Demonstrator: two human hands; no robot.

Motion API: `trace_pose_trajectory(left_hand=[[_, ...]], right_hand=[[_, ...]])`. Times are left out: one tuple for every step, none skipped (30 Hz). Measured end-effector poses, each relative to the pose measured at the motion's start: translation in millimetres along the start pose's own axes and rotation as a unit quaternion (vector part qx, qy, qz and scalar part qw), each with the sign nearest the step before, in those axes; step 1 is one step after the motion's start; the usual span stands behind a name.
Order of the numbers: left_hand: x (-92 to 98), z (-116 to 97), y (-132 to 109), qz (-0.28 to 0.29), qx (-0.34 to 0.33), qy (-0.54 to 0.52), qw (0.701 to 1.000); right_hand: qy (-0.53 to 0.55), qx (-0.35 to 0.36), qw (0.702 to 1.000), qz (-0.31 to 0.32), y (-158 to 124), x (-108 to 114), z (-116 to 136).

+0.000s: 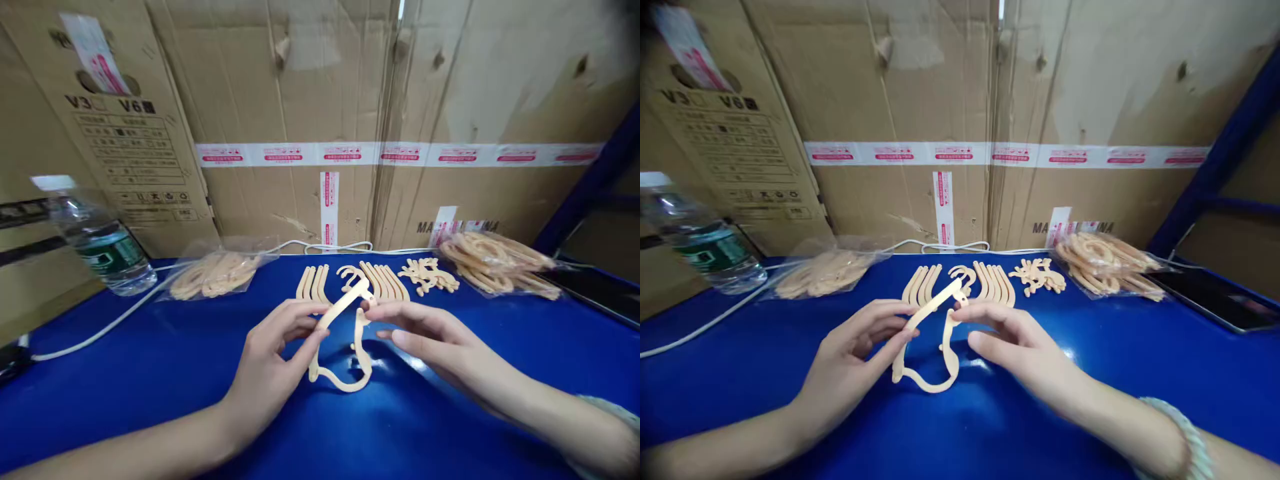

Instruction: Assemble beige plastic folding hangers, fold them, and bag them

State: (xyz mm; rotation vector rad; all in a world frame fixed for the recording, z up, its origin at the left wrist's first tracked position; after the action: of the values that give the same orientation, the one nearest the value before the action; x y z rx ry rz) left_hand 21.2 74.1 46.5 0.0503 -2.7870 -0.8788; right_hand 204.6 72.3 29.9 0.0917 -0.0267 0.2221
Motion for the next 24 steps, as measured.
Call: trace_pose_trajectory(left_hand=[[-0.1,-1.9,-0.2,-0.003,-0.009,0.000,1.000],[-0.1,-3.8,-0.3,-0.005,-0.019,0.003,1.000],[-0.1,-5.5,-0.3,-0.005,-0.029,0.008,1.000],[0.1,-7.0,-0.1,-0.005,-0.039,0.016,0.999],[0.6,-8.7,0.4,-0.005,-0.051,0.025,0.998],[0.9,-10.1,1.2,-0.004,-0.062,0.038,0.997],[0.8,-11.0,2.3,0.000,-0.072,0.055,0.996],[0.2,-11.7,3.4,0.006,-0.082,0.075,0.994],[-0.9,-12.4,4.4,0.013,-0.094,0.096,0.991],[-2.7,-13.2,5.1,0.022,-0.108,0.118,0.987],[-5.1,-13.8,5.1,0.033,-0.122,0.138,0.982],[-7.9,-14.4,4.4,0.045,-0.139,0.154,0.977],[-11.2,-14.6,2.9,0.060,-0.155,0.169,0.971],[-14.7,-15.1,0.4,0.076,-0.176,0.185,0.964],[-18.2,-15.7,-2.9,0.092,-0.201,0.206,0.953],[-21.8,-16.6,-6.9,0.109,-0.231,0.233,0.938],[-25.1,-18.2,-11.4,0.121,-0.266,0.261,0.920],[-28.3,-19.9,-15.9,0.132,-0.302,0.291,0.898],[-31.1,-21.7,-20.1,0.140,-0.334,0.317,0.876],[-33.3,-23.8,-23.6,0.143,-0.364,0.339,0.856],[-34.9,-26.3,-26.1,0.142,-0.387,0.356,0.839],[-36.4,-28.9,-28.2,0.141,-0.406,0.367,0.825],[-37.7,-31.6,-29.6,0.137,-0.421,0.375,0.814],[-39.1,-34.1,-30.9,0.135,-0.433,0.380,0.806]], right_hand=[[-0.019,0.003,1.000,0.004,-0.8,-2.4,0.7],[-0.034,0.007,0.999,0.004,-1.2,-3.9,1.6],[-0.046,0.012,0.999,-0.001,-1.1,-4.3,2.5],[-0.054,0.018,0.998,-0.009,-0.3,-3.6,3.2],[-0.063,0.029,0.997,-0.029,1.1,-0.5,4.8],[-0.064,0.038,0.996,-0.049,2.7,3.1,5.6],[-0.059,0.043,0.995,-0.066,4.3,6.6,5.3],[-0.052,0.042,0.995,-0.078,5.7,9.6,3.9],[-0.046,0.039,0.995,-0.083,6.7,11.3,1.6],[-0.044,0.034,0.995,-0.082,7.2,11.6,-1.0],[-0.047,0.026,0.996,-0.071,7.0,9.9,-4.0],[-0.053,0.015,0.997,-0.052,6.1,6.1,-7.2],[-0.060,0.002,0.998,-0.025,4.3,0.5,-10.4],[-0.066,-0.011,0.998,0.004,1.7,-5.9,-12.7],[-0.069,-0.022,0.997,0.030,-1.4,-12.1,-14.3],[-0.071,-0.033,0.996,0.049,-4.3,-17.4,-15.2],[-0.069,-0.043,0.995,0.063,-6.9,-21.7,-15.5],[-0.066,-0.052,0.994,0.072,-8.9,-25.0,-15.4],[-0.064,-0.059,0.993,0.079,-10.5,-27.8,-15.4],[-0.061,-0.069,0.992,0.088,-12.0,-30.6,-16.2],[-0.059,-0.080,0.990,0.097,-13.4,-32.9,-17.8],[-0.059,-0.093,0.988,0.106,-14.9,-35.0,-20.3],[-0.061,-0.106,0.986,0.114,-16.5,-36.8,-23.4],[-0.066,-0.119,0.984,0.119,-17.9,-37.9,-26.6]])
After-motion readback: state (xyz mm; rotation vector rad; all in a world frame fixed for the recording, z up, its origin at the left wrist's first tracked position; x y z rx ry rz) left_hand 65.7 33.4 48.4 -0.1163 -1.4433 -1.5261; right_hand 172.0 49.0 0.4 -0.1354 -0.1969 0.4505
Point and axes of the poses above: each hand's wrist, its own y-axis towards the middle knuckle, its own x-axis out of the back of the hand, z = x × y, the point moved 9 cm from there along y, towards the middle knuckle, and after that the axes turned 12 degrees about -z, right-handed, at the moved point
